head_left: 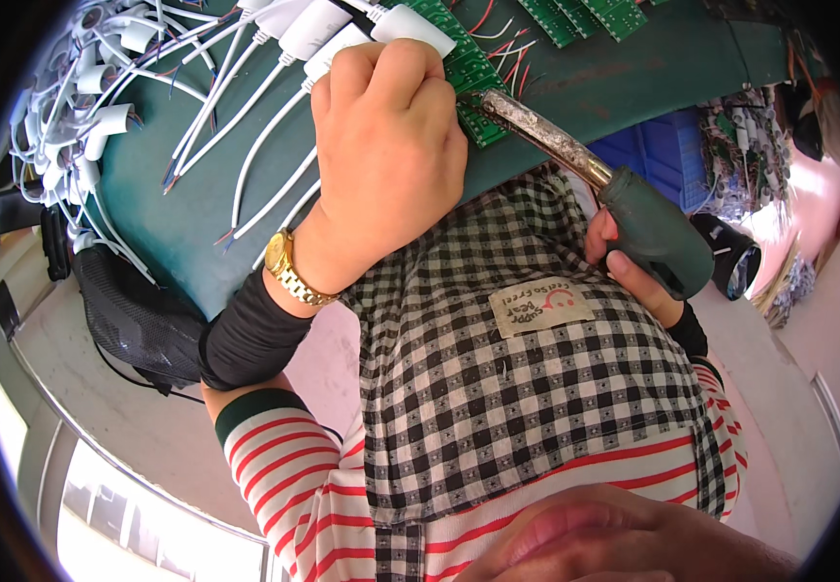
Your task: Soldering or heat-joining wiring connectors to green printed circuit boards for light fixtures.
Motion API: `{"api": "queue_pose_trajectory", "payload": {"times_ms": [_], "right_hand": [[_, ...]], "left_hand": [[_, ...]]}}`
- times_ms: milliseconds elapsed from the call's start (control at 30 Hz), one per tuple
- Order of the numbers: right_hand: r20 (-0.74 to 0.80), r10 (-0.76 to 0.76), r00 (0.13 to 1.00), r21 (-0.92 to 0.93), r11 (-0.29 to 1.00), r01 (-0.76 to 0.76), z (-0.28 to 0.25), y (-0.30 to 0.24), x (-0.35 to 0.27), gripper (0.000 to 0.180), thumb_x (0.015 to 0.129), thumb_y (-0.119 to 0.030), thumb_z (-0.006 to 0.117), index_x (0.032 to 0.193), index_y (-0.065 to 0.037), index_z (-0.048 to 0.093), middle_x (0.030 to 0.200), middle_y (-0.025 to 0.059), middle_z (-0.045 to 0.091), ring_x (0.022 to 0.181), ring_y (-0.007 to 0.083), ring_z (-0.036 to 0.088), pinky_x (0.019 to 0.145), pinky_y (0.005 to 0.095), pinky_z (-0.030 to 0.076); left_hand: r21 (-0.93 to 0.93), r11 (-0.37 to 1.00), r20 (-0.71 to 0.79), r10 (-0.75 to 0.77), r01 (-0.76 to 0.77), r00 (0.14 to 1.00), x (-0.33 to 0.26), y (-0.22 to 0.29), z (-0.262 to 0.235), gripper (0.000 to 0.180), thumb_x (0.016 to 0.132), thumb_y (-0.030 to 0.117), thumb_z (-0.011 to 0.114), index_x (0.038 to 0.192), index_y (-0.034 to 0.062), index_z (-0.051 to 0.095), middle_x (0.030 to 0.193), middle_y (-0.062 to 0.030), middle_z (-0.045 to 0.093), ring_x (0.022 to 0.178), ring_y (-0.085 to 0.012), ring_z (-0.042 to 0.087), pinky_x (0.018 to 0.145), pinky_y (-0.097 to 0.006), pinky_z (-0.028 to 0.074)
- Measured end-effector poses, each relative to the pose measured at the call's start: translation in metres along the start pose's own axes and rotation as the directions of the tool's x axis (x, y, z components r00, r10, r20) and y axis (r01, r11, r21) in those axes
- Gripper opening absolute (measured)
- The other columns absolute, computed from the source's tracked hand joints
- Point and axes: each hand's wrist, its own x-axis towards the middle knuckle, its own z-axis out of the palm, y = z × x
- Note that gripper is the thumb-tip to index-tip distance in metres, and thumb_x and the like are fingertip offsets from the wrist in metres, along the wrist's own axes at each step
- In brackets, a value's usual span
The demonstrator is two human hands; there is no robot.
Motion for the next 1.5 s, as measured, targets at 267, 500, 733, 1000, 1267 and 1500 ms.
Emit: {"api": "queue_pose_trajectory", "payload": {"times_ms": [267, 500, 733, 1000, 1267, 1500], "right_hand": [[0.039, -0.096, 0.995, -0.031, 0.995, 0.097, -0.006, 0.01, -0.004, 0.026, 0.082, 0.002, 0.058, 0.108, 0.004, 0.056, 0.096, 0.0087, 0.061, 0.086, 0.0162, 0.058, 0.077, 0.0282, 0.046], [-0.002, -0.144, 0.99, -0.092, 0.985, 0.143, 0.001, -0.009, -0.001, 0.02, 0.082, 0.002, 0.057, 0.102, 0.004, 0.055, 0.087, 0.0069, 0.058, 0.078, 0.0151, 0.054, 0.07, 0.0284, 0.045], [0.018, -0.145, 0.989, -0.173, 0.974, 0.146, 0.0, -0.001, 0.0, 0.019, 0.081, 0.001, 0.058, 0.1, 0.002, 0.057, 0.087, 0.0071, 0.058, 0.078, 0.0174, 0.055, 0.071, 0.0289, 0.045], [-0.071, -0.141, 0.987, -0.237, 0.964, 0.12, 0.001, 0.015, -0.001, 0.027, 0.08, -0.013, 0.065, 0.102, -0.001, 0.054, 0.081, 0.0107, 0.056, 0.072, 0.0177, 0.055, 0.071, 0.0315, 0.045], [-0.017, -0.106, 0.994, -0.184, 0.978, 0.101, 0.003, -0.009, -0.003, 0.036, 0.084, -0.015, 0.061, 0.115, 0.0, 0.049, 0.085, 0.0124, 0.054, 0.078, 0.0191, 0.053, 0.073, 0.0324, 0.044], [-0.141, -0.209, 0.968, 0.032, 0.976, 0.215, 0.005, 0.014, -0.004, 0.044, 0.084, -0.013, 0.058, 0.123, 0.003, 0.046, 0.082, 0.0094, 0.055, 0.073, 0.0159, 0.053, 0.068, 0.0299, 0.045]], "left_hand": [[0.023, 1.0, 0.021, -0.019, 0.019, 1.0, 0.001, 0.002, -0.001, 0.011, 0.06, 0.006, 0.063, 0.07, 0.0044, 0.058, 0.091, -0.0034, 0.052, 0.088, -0.0248, 0.049, 0.071, -0.037, 0.037], [0.015, 1.0, 0.034, -0.025, 0.024, 0.999, 0.003, 0.005, -0.006, 0.01, 0.063, -0.001, 0.064, 0.071, 0.0033, 0.059, 0.088, -0.0054, 0.054, 0.083, -0.0276, 0.049, 0.071, -0.036, 0.04], [0.043, 0.999, 0.007, -0.006, 0.005, 1.0, 0.0, 0.001, -0.001, 0.01, 0.061, 0.006, 0.063, 0.07, 0.0043, 0.058, 0.091, -0.0032, 0.052, 0.088, -0.0245, 0.05, 0.071, -0.037, 0.037], [0.036, 0.999, 0.002, -0.003, 0.003, 1.0, 0.0, 0.0, 0.001, 0.01, 0.061, 0.006, 0.063, 0.07, 0.005, 0.058, 0.091, -0.003, 0.052, 0.088, -0.0245, 0.05, 0.071, -0.037, 0.037], [0.036, 0.999, -0.01, -0.004, 0.005, 1.0, -0.001, -0.002, 0.001, 0.01, 0.061, 0.005, 0.063, 0.069, 0.0052, 0.058, 0.09, -0.0027, 0.053, 0.087, -0.0245, 0.05, 0.071, -0.036, 0.037], [0.019, 1.0, -0.024, 0.017, -0.017, 1.0, 0.0, -0.003, 0.001, 0.009, 0.063, 0.004, 0.064, 0.068, 0.0047, 0.058, 0.09, -0.0027, 0.054, 0.086, -0.0246, 0.05, 0.071, -0.037, 0.038]]}}
